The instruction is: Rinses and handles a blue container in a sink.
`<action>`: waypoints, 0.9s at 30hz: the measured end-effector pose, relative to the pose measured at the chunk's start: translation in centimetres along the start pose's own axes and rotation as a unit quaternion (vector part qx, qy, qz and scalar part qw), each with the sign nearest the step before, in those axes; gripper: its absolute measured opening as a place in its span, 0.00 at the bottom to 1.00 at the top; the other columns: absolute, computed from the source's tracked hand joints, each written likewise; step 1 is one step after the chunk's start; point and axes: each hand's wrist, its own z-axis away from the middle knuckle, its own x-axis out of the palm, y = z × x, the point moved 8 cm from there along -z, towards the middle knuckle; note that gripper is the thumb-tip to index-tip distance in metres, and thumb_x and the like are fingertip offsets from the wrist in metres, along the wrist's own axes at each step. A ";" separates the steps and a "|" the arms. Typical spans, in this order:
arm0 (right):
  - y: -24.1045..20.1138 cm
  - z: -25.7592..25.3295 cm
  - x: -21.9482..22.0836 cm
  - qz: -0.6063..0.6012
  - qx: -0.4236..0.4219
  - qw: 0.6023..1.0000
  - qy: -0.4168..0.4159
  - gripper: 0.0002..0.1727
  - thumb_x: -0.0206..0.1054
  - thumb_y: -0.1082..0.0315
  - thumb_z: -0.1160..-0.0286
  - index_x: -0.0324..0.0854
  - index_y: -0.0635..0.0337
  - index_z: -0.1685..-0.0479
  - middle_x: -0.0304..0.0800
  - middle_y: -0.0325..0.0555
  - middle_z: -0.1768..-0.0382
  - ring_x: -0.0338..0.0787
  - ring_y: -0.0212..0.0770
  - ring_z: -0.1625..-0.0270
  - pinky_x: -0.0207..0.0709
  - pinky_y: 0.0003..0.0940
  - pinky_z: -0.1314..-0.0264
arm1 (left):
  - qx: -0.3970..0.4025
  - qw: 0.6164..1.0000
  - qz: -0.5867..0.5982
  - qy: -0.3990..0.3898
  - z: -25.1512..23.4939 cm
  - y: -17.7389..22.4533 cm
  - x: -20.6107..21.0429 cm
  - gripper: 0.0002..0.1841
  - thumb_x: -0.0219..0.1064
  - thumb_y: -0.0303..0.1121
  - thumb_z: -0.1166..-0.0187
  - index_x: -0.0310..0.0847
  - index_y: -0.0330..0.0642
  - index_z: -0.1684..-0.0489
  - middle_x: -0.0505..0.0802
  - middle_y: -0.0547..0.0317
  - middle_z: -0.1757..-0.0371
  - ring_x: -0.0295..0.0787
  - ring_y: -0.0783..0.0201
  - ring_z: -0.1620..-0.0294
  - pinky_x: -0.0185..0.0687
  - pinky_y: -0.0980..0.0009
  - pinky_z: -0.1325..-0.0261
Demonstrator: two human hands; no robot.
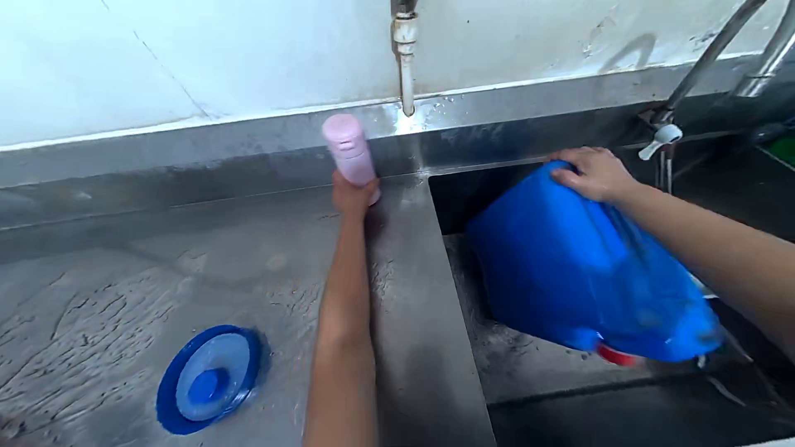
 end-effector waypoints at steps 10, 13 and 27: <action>10.3 6.8 -3.1 0.063 0.360 0.924 -0.107 0.43 0.39 0.37 0.09 0.80 0.73 0.31 0.80 0.82 0.32 0.77 0.81 0.25 0.65 0.82 0.32 | 0.098 0.992 -0.069 0.043 2.6 -1.5 4.1 0.65 0.88 0.46 0.44 0.43 0.24 0.09 0.65 0.19 0.15 0.60 0.25 0.13 0.54 0.36 0.11; 13.7 14.0 -1.5 -0.018 0.386 0.913 -0.130 0.38 0.40 0.39 0.07 0.77 0.63 0.22 0.79 0.73 0.27 0.75 0.74 0.21 0.62 0.77 0.22 | 0.040 0.984 -0.119 0.125 4.4 -2.2 2.5 0.68 0.83 0.56 0.40 0.37 0.20 0.09 0.51 0.19 0.09 0.46 0.29 0.07 0.43 0.47 0.06; 26.4 23.5 3.0 -0.349 0.434 0.816 -0.152 0.42 0.37 0.41 0.05 0.67 0.75 0.18 0.68 0.75 0.18 0.66 0.68 0.13 0.53 0.67 0.12 | 0.182 0.927 -0.152 -0.290 34.6 13.6 20.3 0.22 0.72 0.31 0.24 0.83 0.24 0.36 0.82 0.24 0.28 0.77 0.34 0.24 0.72 0.46 0.20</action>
